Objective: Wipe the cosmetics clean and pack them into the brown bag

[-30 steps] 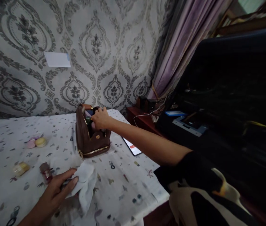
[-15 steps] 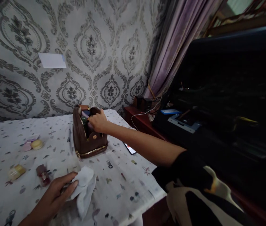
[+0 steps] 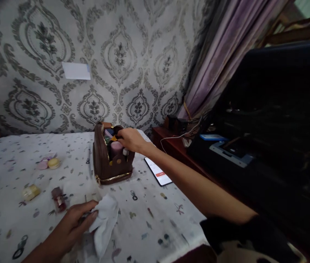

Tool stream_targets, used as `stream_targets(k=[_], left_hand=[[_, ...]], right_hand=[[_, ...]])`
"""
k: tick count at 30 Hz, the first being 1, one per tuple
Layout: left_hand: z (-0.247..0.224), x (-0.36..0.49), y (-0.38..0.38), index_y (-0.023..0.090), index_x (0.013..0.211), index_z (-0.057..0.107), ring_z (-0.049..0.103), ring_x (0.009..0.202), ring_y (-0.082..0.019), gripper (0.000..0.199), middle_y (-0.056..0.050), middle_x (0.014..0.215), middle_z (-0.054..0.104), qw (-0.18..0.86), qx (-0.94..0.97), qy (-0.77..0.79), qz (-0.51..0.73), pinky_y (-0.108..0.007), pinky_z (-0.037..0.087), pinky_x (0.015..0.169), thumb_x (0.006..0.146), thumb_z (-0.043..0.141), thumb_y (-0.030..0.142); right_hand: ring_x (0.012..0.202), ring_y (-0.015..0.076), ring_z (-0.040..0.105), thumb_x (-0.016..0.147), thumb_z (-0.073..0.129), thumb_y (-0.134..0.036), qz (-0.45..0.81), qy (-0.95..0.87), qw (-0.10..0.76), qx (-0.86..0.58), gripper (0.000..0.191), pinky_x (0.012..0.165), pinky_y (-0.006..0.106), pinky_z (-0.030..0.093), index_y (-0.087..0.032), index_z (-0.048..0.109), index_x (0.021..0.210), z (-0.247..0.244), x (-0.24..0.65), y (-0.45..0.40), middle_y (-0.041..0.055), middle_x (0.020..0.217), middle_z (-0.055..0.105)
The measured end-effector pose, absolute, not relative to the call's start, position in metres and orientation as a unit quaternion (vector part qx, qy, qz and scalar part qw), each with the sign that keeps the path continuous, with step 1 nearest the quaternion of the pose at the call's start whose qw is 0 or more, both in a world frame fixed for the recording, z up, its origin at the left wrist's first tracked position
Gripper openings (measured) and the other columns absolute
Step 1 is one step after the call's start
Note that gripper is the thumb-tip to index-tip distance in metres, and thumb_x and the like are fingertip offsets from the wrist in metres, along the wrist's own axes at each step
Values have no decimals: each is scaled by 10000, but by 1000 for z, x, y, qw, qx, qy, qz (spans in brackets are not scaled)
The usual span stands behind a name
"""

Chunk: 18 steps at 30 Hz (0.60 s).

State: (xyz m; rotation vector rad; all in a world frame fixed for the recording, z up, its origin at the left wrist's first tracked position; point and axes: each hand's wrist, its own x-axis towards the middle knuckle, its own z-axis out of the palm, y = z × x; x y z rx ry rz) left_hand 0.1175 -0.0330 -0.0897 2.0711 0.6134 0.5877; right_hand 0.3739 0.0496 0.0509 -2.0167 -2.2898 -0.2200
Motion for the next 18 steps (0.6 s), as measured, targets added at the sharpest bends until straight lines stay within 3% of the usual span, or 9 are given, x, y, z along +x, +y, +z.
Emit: stream_targets(k=[5, 10, 15, 18], left_hand=[[-93, 117, -33, 176, 803, 568, 562, 673, -131, 296, 5, 709, 578, 426, 832, 251, 251, -209, 403, 646, 978, 412, 356], [-83, 117, -29, 190, 730, 451, 477, 615, -107, 261, 36, 653, 468, 451, 823, 227, 261, -217, 355, 618, 964, 400, 295], [-77, 114, -25, 202, 679, 369, 402, 575, -99, 283, 52, 608, 381, 446, 809, 258, 283, -229, 306, 570, 941, 417, 297], [-73, 111, -24, 207, 666, 362, 333, 521, -87, 270, 70, 562, 313, 450, 788, 286, 309, -226, 264, 516, 913, 434, 286]], right_hand=[[619, 139, 538, 917, 561, -301, -81, -726, 219, -647, 291, 581, 260, 305, -168, 622, 664, 22, 370, 20, 29, 671, 652], [519, 103, 407, 943, 512, -311, -82, -739, 415, -525, 429, 551, 254, 301, -197, 392, 547, -16, 343, -17, -24, 530, 442], [497, 86, 327, 953, 505, -238, 29, -774, 449, -446, 463, 542, 258, 282, -199, 295, 542, -40, 310, -35, -45, 515, 345], [503, 84, 324, 951, 509, -285, 121, -769, 447, -441, 470, 519, 253, 257, -198, 294, 543, -52, 292, -35, -44, 530, 335]])
